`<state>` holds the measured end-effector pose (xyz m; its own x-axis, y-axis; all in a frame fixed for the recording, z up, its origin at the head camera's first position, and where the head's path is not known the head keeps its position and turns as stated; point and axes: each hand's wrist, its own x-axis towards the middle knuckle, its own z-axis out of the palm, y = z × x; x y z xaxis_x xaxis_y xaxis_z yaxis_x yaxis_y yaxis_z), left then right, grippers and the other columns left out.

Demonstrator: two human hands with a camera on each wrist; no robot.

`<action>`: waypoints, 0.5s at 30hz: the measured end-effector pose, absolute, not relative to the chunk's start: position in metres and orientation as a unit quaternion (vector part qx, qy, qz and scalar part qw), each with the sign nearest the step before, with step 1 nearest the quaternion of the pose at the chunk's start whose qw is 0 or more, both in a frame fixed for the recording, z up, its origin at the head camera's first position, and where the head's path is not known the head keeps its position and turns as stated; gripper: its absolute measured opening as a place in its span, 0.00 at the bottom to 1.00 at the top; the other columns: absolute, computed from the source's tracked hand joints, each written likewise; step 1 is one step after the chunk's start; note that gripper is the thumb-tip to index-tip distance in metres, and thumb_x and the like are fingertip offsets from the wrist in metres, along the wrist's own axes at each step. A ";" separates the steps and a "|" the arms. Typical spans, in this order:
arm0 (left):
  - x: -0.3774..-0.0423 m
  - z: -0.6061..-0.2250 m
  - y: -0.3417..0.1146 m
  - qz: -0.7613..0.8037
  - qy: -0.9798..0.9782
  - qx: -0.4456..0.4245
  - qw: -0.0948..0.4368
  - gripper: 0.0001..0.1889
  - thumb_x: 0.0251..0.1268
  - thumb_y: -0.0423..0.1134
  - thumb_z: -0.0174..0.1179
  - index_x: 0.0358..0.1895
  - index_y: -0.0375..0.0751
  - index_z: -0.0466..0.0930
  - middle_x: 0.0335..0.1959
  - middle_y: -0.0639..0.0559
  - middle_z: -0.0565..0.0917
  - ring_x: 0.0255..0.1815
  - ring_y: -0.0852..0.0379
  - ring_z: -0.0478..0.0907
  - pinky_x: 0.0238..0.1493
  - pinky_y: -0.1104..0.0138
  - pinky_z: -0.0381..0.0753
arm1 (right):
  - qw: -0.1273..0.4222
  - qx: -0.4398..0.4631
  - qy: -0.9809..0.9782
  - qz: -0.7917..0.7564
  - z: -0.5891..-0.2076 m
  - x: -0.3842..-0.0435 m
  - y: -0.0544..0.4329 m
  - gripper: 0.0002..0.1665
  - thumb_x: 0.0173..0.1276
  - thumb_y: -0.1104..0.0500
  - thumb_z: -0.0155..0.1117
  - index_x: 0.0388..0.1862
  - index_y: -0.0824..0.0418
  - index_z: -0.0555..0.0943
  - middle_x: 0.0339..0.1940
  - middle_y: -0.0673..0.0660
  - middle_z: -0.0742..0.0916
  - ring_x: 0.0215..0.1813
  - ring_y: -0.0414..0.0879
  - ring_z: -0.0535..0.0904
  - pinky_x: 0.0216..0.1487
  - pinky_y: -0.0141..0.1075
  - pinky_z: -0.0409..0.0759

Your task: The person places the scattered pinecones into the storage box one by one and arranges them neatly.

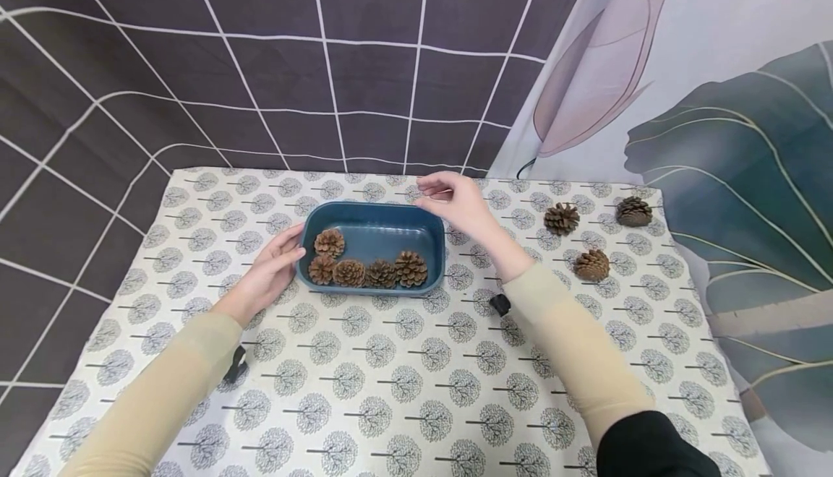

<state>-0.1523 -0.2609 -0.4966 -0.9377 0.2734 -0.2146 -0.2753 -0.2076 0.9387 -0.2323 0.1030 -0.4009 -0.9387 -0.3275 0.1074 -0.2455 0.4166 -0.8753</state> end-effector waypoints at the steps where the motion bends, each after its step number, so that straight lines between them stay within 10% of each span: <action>1: -0.152 -0.496 -0.261 0.776 0.606 0.000 0.178 0.32 0.82 0.29 0.50 0.84 0.45 0.55 0.89 0.48 0.53 0.77 0.70 0.65 0.92 0.56 0.42 | 0.036 -0.166 0.842 -0.512 -0.400 -0.232 0.109 0.22 0.68 0.67 0.74 0.60 0.71 0.84 0.58 0.68 0.89 0.57 0.59 0.87 0.64 0.41 0.89; 15: -0.153 -0.497 -0.261 0.770 0.613 -0.007 0.180 0.31 0.82 0.29 0.49 0.83 0.48 0.59 0.90 0.46 0.50 0.81 0.66 0.62 0.92 0.54 0.42 | 0.017 -0.094 0.877 -0.472 -0.404 -0.230 0.200 0.25 0.72 0.62 0.72 0.66 0.69 0.81 0.63 0.70 0.87 0.60 0.58 0.85 0.65 0.31 0.86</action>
<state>-0.1528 -0.2608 -0.4969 -0.9348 0.2696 -0.2310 -0.2856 -0.1845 0.9404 -0.2297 0.1997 -0.4042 -0.9817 -0.1811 0.0590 -0.1490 0.5374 -0.8301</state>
